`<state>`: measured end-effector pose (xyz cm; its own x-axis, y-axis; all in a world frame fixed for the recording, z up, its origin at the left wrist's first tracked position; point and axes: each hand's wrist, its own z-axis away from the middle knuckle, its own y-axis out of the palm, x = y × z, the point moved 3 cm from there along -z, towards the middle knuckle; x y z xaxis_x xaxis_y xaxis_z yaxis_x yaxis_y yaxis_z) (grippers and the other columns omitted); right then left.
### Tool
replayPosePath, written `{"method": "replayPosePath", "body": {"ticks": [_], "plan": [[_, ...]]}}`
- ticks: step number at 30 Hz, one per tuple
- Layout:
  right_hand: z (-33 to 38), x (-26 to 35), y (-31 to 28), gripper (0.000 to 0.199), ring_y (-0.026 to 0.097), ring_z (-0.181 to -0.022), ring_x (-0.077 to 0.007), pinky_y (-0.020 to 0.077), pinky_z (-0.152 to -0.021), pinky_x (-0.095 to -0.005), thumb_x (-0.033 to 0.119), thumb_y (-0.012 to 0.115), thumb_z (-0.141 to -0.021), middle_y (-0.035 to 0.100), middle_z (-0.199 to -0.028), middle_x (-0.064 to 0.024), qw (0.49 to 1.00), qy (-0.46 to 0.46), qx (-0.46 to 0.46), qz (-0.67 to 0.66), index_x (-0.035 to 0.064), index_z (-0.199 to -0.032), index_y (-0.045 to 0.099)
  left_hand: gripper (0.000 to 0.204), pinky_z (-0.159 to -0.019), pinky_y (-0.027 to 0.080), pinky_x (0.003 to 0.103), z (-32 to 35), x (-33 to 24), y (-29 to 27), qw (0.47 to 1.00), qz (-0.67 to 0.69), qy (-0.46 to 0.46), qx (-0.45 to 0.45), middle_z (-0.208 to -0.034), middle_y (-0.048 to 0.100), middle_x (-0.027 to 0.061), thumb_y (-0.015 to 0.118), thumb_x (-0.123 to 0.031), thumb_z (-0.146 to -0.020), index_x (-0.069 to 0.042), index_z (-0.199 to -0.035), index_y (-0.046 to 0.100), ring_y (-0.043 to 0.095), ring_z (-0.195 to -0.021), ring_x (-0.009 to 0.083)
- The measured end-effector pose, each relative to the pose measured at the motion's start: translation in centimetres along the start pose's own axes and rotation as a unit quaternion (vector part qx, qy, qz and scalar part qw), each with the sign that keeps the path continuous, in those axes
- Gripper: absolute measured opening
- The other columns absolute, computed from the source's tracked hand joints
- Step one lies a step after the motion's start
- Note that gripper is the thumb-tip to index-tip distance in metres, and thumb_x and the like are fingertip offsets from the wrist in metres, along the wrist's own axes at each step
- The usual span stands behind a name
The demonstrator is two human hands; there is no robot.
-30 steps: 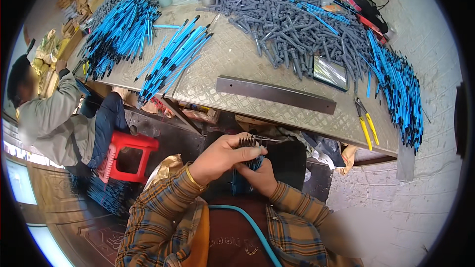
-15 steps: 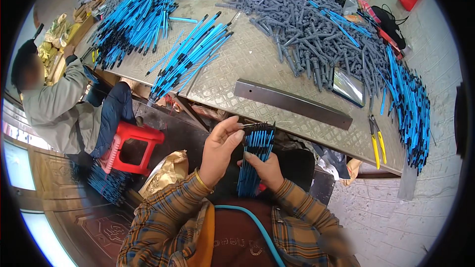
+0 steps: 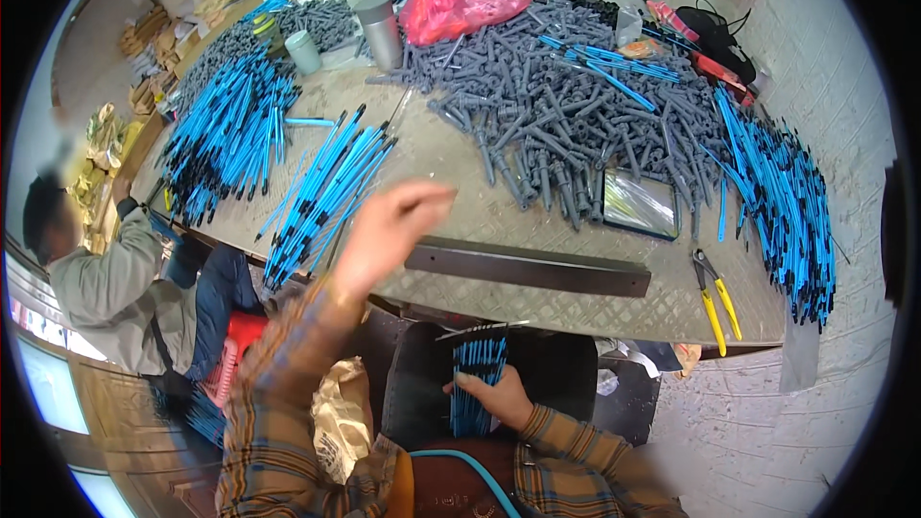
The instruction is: The person aligns umbrella ribs on a metal fixture, threads wire through them, and secures the ribs into a plastic hub. They tighten and cut the wire using pliers, test the assembled ribs, and begin threading wire through a new set of ribs.
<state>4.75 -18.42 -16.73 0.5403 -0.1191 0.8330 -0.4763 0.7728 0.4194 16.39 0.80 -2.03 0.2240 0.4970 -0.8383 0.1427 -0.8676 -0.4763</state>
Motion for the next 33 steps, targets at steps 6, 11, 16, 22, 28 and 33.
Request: {"method": "replayPosePath", "body": {"ticks": [6, 11, 16, 22, 28, 33], "plan": [[-0.2, 0.6, -0.4, 0.018, 0.061, -0.076, -0.0079, 0.0503, -0.068, -0.0233, 0.018, 0.062, -0.086, 0.067, -0.085, -0.0036, 1.000, 0.008, 0.028, -0.009, 0.0016, -0.095, 0.063, 0.018, -0.074, 0.047, 0.040, -17.1, 3.8, 4.8, 0.919, -0.321, 0.220, -0.068, -0.086, 0.061, 0.0100, 0.060, -0.016, -0.075, -0.009, -0.089, 0.068, 0.058, -0.083, 0.0297], [0.1, 0.4, -0.9, 0.018, 0.061, -0.078, -0.0080, 0.0499, -0.071, -0.0229, 0.017, 0.061, -0.086, 0.067, -0.087, -0.0033, 0.999, -0.007, 0.022, -0.030, 0.0021, -0.095, 0.063, 0.022, -0.074, 0.048, 0.038, -20.9, 5.5, 8.1, 0.864, -0.453, 0.217, -0.018, -0.087, 0.061, 0.0105, 0.060, -0.014, -0.073, -0.011, -0.093, 0.068, 0.057, -0.085, 0.0291], [0.3, 0.2, -0.7, 0.018, 0.063, -0.078, -0.0122, 0.0528, -0.068, -0.0259, 0.013, 0.061, -0.085, 0.067, -0.089, -0.0090, 0.998, -0.015, 0.049, -0.033, -0.0013, -0.097, 0.059, 0.027, -0.067, 0.048, 0.034, -17.1, 3.9, 4.5, 0.964, -0.227, 0.136, -0.015, -0.091, 0.064, 0.0086, 0.062, -0.010, -0.077, -0.006, -0.104, 0.062, 0.060, -0.079, 0.0224], [0.1, -0.2, -0.2, 0.020, 0.064, -0.079, -0.0168, 0.0545, -0.067, -0.0289, 0.011, 0.060, -0.085, 0.066, -0.089, -0.0129, 0.999, -0.002, 0.039, -0.003, -0.0019, -0.100, 0.055, 0.031, -0.067, 0.051, 0.025, -4.3, 0.0, 0.9, 0.912, 0.333, -0.204, 0.128, -0.099, 0.064, 0.0099, 0.060, -0.007, -0.083, -0.002, -0.113, 0.055, 0.062, -0.078, 0.0143], [0.1, 0.4, 2.0, 0.019, 0.060, -0.072, -0.0070, 0.0493, -0.063, -0.0220, 0.018, 0.064, -0.084, 0.066, -0.082, -0.0034, 0.999, 0.005, 0.046, -0.012, 0.0014, -0.093, 0.064, 0.035, -0.067, 0.053, 0.026, 6.4, 0.6, -0.2, 0.823, 0.494, -0.260, 0.108, -0.101, 0.063, 0.0121, 0.058, -0.008, -0.085, -0.002, -0.119, 0.051, 0.064, -0.079, 0.0157], [0.1, 0.6, 2.8, 0.022, 0.060, -0.073, -0.0092, 0.0496, -0.063, -0.0233, 0.020, 0.064, -0.084, 0.066, -0.082, -0.0053, 0.999, -0.015, 0.043, -0.001, 0.0017, -0.096, 0.061, 0.035, -0.064, 0.052, 0.025, 11.1, 2.1, -0.9, 0.797, 0.512, -0.308, 0.090, -0.096, 0.064, 0.0095, 0.058, -0.012, -0.087, -0.003, -0.120, 0.051, 0.064, -0.078, 0.0158]]}}
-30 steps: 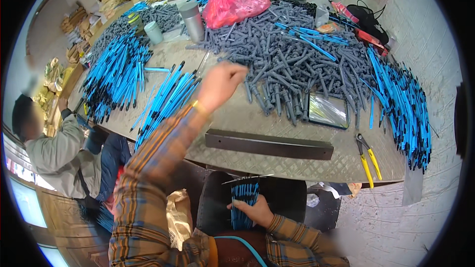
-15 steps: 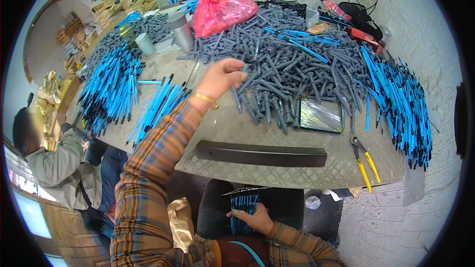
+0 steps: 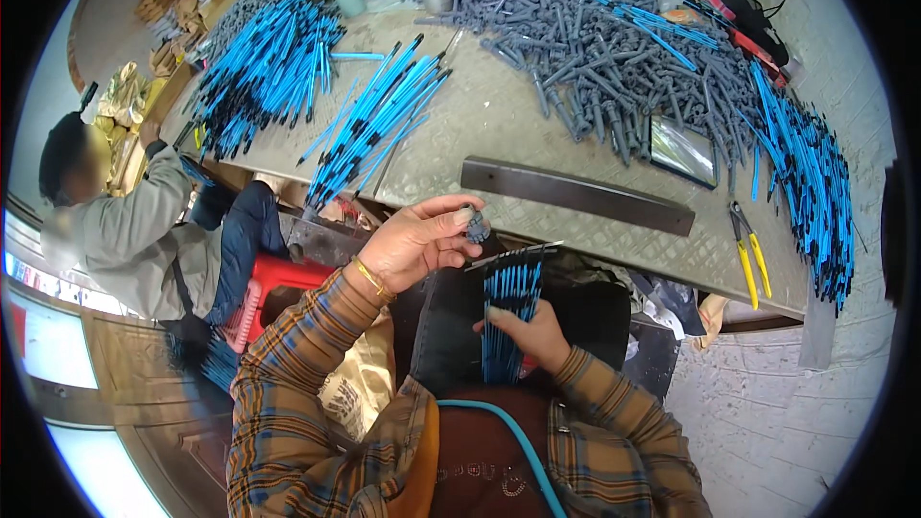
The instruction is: The person aligns umbrella ribs on a metal fixture, threads wire through them, and secures the ribs into a plastic hub. They tighten and cut the wire using pliers, test the assembled ribs, and begin threading wire through a new set of ribs.
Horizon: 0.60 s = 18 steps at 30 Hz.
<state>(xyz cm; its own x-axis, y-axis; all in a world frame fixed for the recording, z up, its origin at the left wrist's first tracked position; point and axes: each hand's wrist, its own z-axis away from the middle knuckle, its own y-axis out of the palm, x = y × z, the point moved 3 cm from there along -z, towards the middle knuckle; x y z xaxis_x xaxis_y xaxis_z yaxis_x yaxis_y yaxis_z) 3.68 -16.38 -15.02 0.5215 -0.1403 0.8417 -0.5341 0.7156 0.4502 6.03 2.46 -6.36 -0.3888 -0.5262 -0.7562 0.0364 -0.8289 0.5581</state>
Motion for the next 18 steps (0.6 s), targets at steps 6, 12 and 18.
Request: {"method": "replayPosePath", "body": {"ticks": [6, 12, 18], "plan": [[-0.1, -0.2, 0.9, 0.022, 0.062, -0.074, -0.0145, 0.0517, -0.064, -0.0270, 0.020, 0.062, -0.086, 0.065, -0.082, -0.0095, 0.999, -0.017, 0.016, 0.023, 0.0006, -0.097, 0.059, 0.035, -0.059, 0.052, 0.022, 1.9, 0.8, -0.9, 0.996, -0.086, -0.005, -0.008, -0.094, 0.065, 0.0084, 0.059, -0.016, -0.087, -0.002, -0.118, 0.053, 0.064, -0.074, 0.0143], [0.3, -0.2, 1.3, 0.025, 0.060, -0.071, -0.0092, 0.0488, -0.062, -0.0230, 0.024, 0.066, -0.084, 0.065, -0.080, -0.0046, 0.999, -0.008, 0.014, 0.028, 0.0017, -0.094, 0.061, 0.032, -0.057, 0.052, 0.021, 2.4, 0.5, -0.1, 0.988, -0.151, 0.007, -0.026, -0.091, 0.065, 0.0069, 0.062, -0.017, -0.085, -0.001, -0.113, 0.057, 0.063, -0.071, 0.0126], [0.6, 0.1, 1.4, 0.025, 0.059, -0.070, -0.0084, 0.0481, -0.062, -0.0224, 0.024, 0.066, -0.084, 0.065, -0.080, -0.0043, 1.000, -0.002, 0.006, 0.029, 0.0013, -0.092, 0.061, 0.034, -0.058, 0.050, 0.021, 2.3, 0.0, 0.2, 0.976, -0.217, 0.022, -0.027, -0.082, 0.063, 0.0021, 0.066, -0.025, -0.083, -0.003, -0.109, 0.061, 0.060, -0.068, 0.0093]]}}
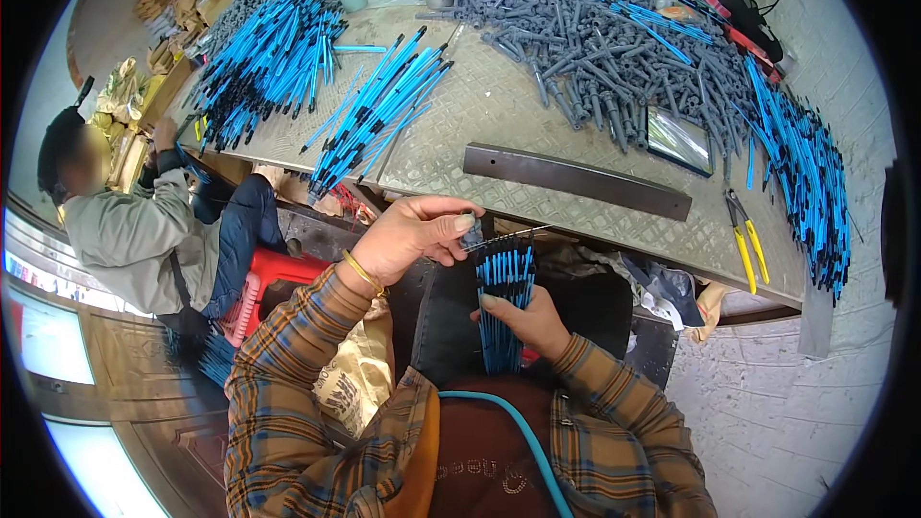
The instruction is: The person aligns umbrella ribs on a metal fixture, threads wire through them, and secures the ribs into a plastic hub. They tighten and cut the wire using pliers, test the assembled ribs, and begin threading wire through a new set of ribs.
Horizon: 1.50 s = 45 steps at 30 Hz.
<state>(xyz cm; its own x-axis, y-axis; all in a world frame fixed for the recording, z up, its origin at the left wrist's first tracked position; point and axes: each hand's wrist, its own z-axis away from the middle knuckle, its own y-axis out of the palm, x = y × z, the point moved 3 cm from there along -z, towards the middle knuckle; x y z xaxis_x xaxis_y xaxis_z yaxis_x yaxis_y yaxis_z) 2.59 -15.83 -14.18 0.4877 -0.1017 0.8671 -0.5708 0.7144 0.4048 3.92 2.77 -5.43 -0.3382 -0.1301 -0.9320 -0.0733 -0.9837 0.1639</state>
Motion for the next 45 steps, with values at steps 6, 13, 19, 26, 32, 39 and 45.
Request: {"method": "replayPosePath", "body": {"ticks": [6, 13, 19, 26, 32, 39, 45], "plan": [[0.0, 0.0, -0.1, 0.024, 0.058, -0.070, -0.0071, 0.0469, -0.063, -0.0218, 0.025, 0.066, -0.084, 0.064, -0.078, -0.0025, 1.000, -0.015, -0.018, 0.018, 0.0016, -0.089, 0.062, 0.030, -0.060, 0.051, 0.022, 0.4, -0.8, 0.6, 0.999, -0.034, 0.006, -0.001, -0.085, 0.064, 0.0048, 0.063, -0.017, -0.085, -0.001, -0.110, 0.059, 0.061, -0.068, 0.0104], [-0.4, -1.0, -0.2, 0.024, 0.062, -0.074, -0.0104, 0.0503, -0.065, -0.0240, 0.024, 0.063, -0.085, 0.066, -0.082, -0.0061, 0.996, -0.048, -0.026, 0.072, 0.0028, -0.096, 0.060, 0.034, -0.065, 0.049, 0.020, 1.0, -0.2, 1.7, 0.986, -0.114, 0.120, -0.011, -0.085, 0.062, 0.0011, 0.068, -0.007, -0.080, -0.003, -0.112, 0.058, 0.057, -0.072, 0.0052], [-0.1, -1.0, -0.2, 0.023, 0.061, -0.074, -0.0095, 0.0494, -0.065, -0.0234, 0.024, 0.064, -0.085, 0.066, -0.083, -0.0053, 0.996, -0.050, -0.035, 0.064, 0.0036, -0.097, 0.060, 0.037, -0.069, 0.049, 0.020, 1.0, -0.4, 1.8, 0.991, -0.094, 0.096, -0.015, -0.093, 0.062, 0.0019, 0.067, 0.002, -0.078, -0.002, -0.113, 0.056, 0.057, -0.079, 0.0059], [0.3, -0.7, -0.3, 0.023, 0.061, -0.075, -0.0093, 0.0493, -0.065, -0.0234, 0.023, 0.063, -0.085, 0.066, -0.084, -0.0054, 0.997, -0.049, -0.022, 0.059, 0.0037, -0.097, 0.060, 0.036, -0.071, 0.049, 0.021, 0.9, -0.5, 1.7, 0.993, -0.072, 0.088, 0.012, -0.096, 0.062, 0.0026, 0.065, 0.005, -0.077, -0.002, -0.111, 0.055, 0.058, -0.083, 0.0075], [0.3, -0.7, -0.2, 0.024, 0.061, -0.075, -0.0100, 0.0495, -0.065, -0.0237, 0.024, 0.064, -0.085, 0.065, -0.083, -0.0054, 0.995, -0.065, -0.035, 0.060, 0.0031, -0.097, 0.060, 0.035, -0.071, 0.049, 0.021, 0.7, -0.7, 2.1, 0.995, -0.059, 0.077, 0.011, -0.094, 0.062, 0.0026, 0.064, 0.007, -0.077, -0.002, -0.110, 0.055, 0.058, -0.083, 0.0073], [0.3, -0.7, -0.6, 0.027, 0.062, -0.076, -0.0120, 0.0502, -0.065, -0.0249, 0.028, 0.062, -0.086, 0.064, -0.081, -0.0051, 0.991, -0.098, -0.048, 0.077, 0.0023, -0.096, 0.059, 0.033, -0.069, 0.048, 0.020, 0.5, -1.0, 3.0, 0.995, -0.050, 0.080, 0.011, -0.089, 0.061, 0.0010, 0.061, 0.008, -0.078, -0.002, -0.109, 0.056, 0.057, -0.079, 0.0061], [-0.8, -0.7, -1.7, 0.033, 0.063, -0.076, -0.0153, 0.0522, -0.065, -0.0282, 0.033, 0.055, -0.090, 0.062, -0.086, -0.0066, 0.998, -0.027, 0.055, 0.010, 0.0017, -0.100, 0.056, 0.029, -0.070, 0.048, 0.020, 0.5, -1.1, 2.5, 0.996, -0.050, 0.052, 0.047, -0.087, 0.061, 0.0007, 0.058, 0.006, -0.081, -0.002, -0.108, 0.056, 0.057, -0.077, 0.0059]]}}
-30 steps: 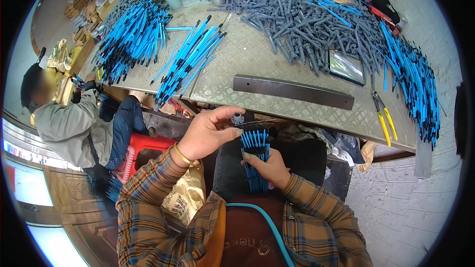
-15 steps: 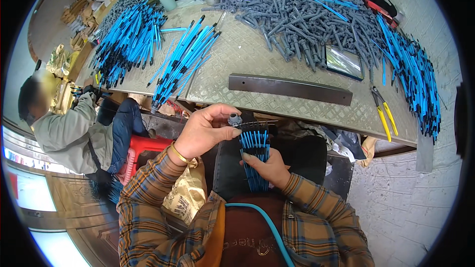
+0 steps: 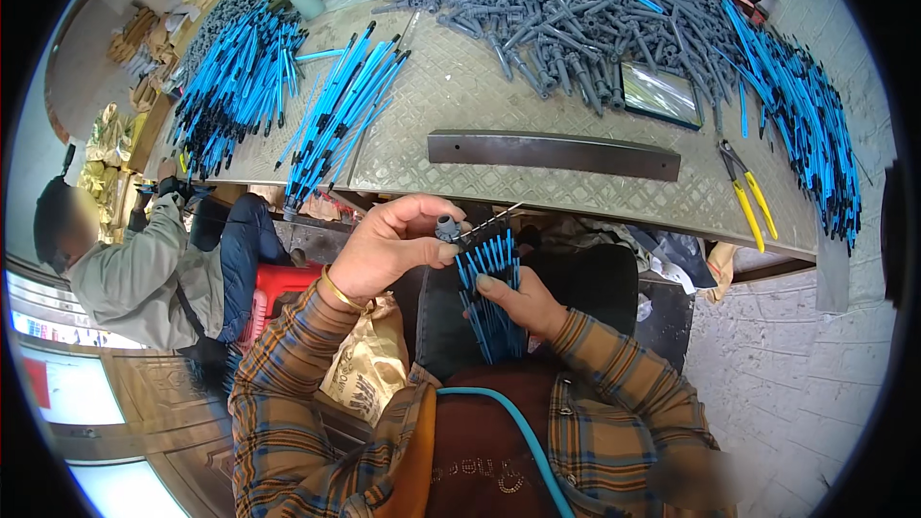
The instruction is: The person aligns umbrella ribs on a metal fixture, threads wire through them, and secures the ribs into a plastic hub. They tighten and cut the wire using pliers, test the assembled ribs, and begin threading wire through a new set of ribs.
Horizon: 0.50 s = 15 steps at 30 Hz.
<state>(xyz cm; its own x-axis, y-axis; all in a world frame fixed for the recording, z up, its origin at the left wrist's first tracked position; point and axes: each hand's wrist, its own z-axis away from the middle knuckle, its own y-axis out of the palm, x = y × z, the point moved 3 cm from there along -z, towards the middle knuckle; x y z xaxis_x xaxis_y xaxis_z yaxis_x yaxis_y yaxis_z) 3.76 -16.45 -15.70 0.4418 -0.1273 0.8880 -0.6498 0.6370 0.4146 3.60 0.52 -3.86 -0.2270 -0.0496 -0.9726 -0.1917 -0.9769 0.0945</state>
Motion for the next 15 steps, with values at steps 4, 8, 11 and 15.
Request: {"method": "replayPosePath", "body": {"ticks": [4, 8, 11, 15], "plan": [[-0.2, -0.2, 0.1, 0.034, 0.063, -0.075, -0.0161, 0.0529, -0.066, -0.0294, 0.033, 0.055, -0.090, 0.061, -0.088, -0.0070, 0.998, 0.003, 0.047, -0.032, 0.0017, -0.104, 0.055, 0.028, -0.071, 0.048, 0.021, 0.1, 0.4, -0.2, 0.999, -0.003, -0.003, 0.052, -0.092, 0.061, 0.0017, 0.058, 0.005, -0.082, -0.002, -0.109, 0.056, 0.057, -0.081, 0.0059], [-0.2, -0.8, -0.2, 0.034, 0.063, -0.075, -0.0157, 0.0528, -0.066, -0.0290, 0.033, 0.055, -0.090, 0.060, -0.087, -0.0063, 1.000, -0.001, 0.013, -0.015, 0.0017, -0.104, 0.055, 0.028, -0.075, 0.048, 0.022, 0.3, 0.4, 0.8, 0.999, 0.037, -0.018, 0.006, -0.097, 0.062, 0.0030, 0.058, 0.005, -0.082, -0.002, -0.109, 0.056, 0.058, -0.087, 0.0078], [-0.1, -0.9, -0.2, 0.034, 0.063, -0.074, -0.0151, 0.0524, -0.065, -0.0281, 0.034, 0.055, -0.090, 0.060, -0.084, -0.0056, 1.000, -0.006, -0.019, 0.006, 0.0018, -0.102, 0.056, 0.032, -0.079, 0.047, 0.024, 0.4, 2.0, 0.8, 0.994, -0.028, 0.085, -0.062, -0.103, 0.062, 0.0052, 0.063, 0.001, -0.080, -0.002, -0.111, 0.057, 0.057, -0.093, 0.0091], [0.1, -0.8, -0.1, 0.034, 0.062, -0.074, -0.0131, 0.0509, -0.063, -0.0263, 0.035, 0.055, -0.090, 0.060, -0.080, -0.0042, 0.998, -0.013, -0.051, 0.028, 0.0023, -0.097, 0.058, 0.039, -0.079, 0.046, 0.024, 0.6, 2.8, 0.7, 0.961, -0.204, 0.145, -0.120, -0.100, 0.063, 0.0067, 0.069, -0.004, -0.077, -0.001, -0.113, 0.057, 0.058, -0.091, 0.0097]]}}
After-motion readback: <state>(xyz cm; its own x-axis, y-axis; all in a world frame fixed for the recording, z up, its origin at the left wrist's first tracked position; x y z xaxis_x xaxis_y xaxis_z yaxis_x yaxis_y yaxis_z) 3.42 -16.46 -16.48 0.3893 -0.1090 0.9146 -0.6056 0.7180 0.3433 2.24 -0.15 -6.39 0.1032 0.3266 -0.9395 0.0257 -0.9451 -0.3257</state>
